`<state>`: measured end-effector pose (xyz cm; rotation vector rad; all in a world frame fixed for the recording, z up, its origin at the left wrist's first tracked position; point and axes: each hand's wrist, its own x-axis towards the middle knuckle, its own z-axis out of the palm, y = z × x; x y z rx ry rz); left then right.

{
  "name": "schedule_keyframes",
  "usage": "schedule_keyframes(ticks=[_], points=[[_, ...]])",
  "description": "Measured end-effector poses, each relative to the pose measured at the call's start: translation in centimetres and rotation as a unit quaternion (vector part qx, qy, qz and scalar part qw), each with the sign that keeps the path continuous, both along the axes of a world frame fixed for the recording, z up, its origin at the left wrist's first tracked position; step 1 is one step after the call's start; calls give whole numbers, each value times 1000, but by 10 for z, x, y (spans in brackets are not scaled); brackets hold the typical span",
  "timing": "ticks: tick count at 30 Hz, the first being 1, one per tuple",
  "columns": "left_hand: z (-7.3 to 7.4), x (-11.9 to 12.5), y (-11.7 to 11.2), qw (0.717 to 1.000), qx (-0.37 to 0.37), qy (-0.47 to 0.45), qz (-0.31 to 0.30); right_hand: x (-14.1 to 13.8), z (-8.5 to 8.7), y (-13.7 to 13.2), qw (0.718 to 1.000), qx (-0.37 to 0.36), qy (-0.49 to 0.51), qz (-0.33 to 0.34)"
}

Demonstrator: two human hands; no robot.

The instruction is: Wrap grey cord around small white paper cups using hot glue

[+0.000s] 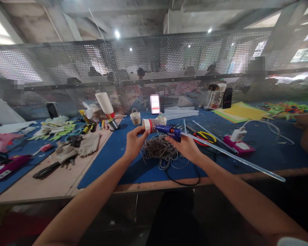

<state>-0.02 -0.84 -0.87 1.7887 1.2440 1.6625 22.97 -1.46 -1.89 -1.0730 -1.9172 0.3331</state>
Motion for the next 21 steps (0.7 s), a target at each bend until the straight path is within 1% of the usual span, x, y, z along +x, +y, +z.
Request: schedule_keyframes(ticks=[13,21], points=[[0,0,-2,1000,0,12,-11,0,0,0,1000,4,-13,-14],[-2,-1,0,1000,5,12,-17,0,0,1,1000,3,-14,-18]])
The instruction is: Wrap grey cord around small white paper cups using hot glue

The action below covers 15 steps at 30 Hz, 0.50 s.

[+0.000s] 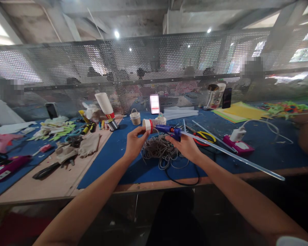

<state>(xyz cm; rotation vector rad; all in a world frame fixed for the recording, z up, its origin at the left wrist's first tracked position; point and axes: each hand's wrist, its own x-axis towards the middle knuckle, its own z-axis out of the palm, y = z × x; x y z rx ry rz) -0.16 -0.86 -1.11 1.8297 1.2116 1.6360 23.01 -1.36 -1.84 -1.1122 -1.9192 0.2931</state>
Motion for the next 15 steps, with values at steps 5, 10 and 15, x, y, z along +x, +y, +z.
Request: schedule_keyframes(ticks=[5,10,15], points=[[1,1,-1,1000,1,-3,1,0,-1,1,1000,-6,-3,-4],[4,2,-2,1000,-3,3,15,0,-1,1,1000,-8,-2,-2],[5,2,-3,1000,-1,0,15,0,-1,0,1000,-17,-3,1]])
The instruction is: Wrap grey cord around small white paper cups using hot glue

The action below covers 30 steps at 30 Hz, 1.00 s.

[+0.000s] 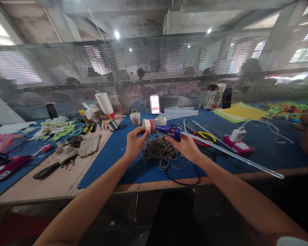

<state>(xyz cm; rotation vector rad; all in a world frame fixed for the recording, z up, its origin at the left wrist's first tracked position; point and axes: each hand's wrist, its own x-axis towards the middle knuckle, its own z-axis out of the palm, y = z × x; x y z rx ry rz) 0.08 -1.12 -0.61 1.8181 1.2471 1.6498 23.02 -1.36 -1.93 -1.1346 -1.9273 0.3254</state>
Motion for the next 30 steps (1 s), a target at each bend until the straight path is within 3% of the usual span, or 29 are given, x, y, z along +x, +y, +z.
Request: schedule_keyframes(ticks=[30], points=[[-3,-2,5,1000,1,0,2,0,-1,-1,1000,-25,0,7]])
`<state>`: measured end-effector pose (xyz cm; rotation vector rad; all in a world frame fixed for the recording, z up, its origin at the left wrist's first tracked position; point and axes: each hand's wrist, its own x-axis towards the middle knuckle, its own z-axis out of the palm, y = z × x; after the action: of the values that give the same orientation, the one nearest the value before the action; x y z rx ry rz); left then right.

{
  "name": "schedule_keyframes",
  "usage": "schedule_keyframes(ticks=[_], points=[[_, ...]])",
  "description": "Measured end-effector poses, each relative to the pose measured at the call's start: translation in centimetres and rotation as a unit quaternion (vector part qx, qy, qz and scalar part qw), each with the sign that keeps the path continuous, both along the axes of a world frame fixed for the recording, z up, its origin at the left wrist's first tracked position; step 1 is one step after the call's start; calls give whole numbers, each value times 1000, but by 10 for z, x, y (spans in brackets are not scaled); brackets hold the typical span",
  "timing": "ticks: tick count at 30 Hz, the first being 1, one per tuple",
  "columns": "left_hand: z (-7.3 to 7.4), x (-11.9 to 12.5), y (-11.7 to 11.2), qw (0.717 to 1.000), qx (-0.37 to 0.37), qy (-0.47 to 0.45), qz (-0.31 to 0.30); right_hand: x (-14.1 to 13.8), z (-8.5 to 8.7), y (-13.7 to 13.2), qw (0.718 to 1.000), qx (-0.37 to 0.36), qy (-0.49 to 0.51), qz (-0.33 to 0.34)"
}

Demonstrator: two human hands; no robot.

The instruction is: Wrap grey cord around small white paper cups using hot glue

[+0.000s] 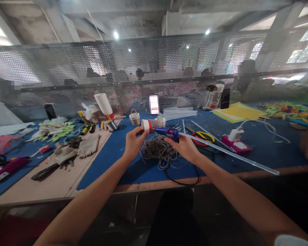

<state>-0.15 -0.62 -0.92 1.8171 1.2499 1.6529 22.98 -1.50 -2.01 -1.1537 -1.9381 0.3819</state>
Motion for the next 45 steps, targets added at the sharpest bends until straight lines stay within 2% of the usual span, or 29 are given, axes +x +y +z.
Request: schedule_keyframes(ticks=[29,45], points=[[1,1,-5,999,11,37,-15,-1,3,-1,999,8,-14,-35],[-1,0,-3,998,28,59,-6,-1,6,0,997,-12,79,-15]])
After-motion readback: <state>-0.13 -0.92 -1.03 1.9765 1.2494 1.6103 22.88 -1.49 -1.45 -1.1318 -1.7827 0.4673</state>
